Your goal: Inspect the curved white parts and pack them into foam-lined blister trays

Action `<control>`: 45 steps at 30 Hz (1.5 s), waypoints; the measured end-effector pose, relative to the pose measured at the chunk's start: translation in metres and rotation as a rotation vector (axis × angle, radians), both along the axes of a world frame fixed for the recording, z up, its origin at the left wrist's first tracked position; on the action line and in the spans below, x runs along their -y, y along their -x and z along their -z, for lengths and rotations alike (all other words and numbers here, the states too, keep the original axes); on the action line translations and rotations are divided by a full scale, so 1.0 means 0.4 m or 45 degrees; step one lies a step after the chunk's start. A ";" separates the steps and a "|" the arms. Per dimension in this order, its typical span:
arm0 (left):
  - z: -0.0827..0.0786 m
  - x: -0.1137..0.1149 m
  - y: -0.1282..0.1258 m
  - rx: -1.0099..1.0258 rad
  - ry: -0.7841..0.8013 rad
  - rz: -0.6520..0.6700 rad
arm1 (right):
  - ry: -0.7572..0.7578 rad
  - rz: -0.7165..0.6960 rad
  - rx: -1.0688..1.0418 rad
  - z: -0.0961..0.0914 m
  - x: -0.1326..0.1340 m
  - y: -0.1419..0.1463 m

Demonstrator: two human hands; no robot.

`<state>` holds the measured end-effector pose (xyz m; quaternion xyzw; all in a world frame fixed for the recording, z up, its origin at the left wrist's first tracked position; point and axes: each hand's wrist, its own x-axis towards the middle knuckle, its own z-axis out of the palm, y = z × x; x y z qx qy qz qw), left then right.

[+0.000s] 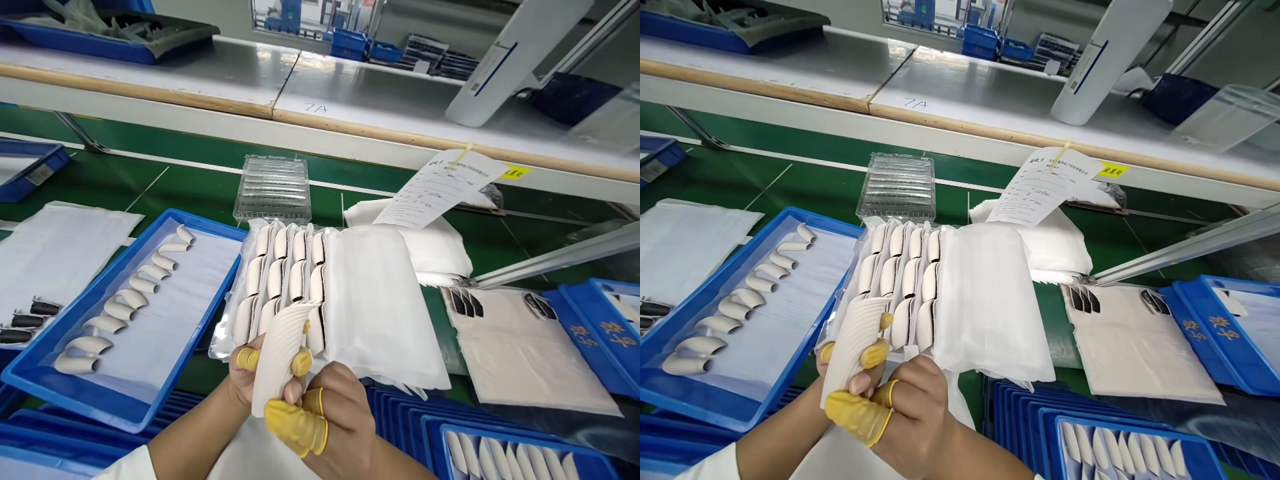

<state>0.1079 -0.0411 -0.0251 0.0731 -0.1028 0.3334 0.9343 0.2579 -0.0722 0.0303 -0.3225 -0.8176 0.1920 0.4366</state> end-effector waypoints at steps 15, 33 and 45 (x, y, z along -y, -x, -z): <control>-0.022 0.017 0.032 -1.326 -0.190 -0.654 | 0.587 0.382 -0.075 0.053 -0.012 -0.023; -0.048 -0.061 -0.071 -1.279 0.108 -0.801 | 2.288 -0.619 -1.634 0.026 0.041 -0.044; -0.061 -0.143 -0.159 -1.457 0.035 -0.902 | 2.006 -0.182 -1.388 0.032 0.002 -0.146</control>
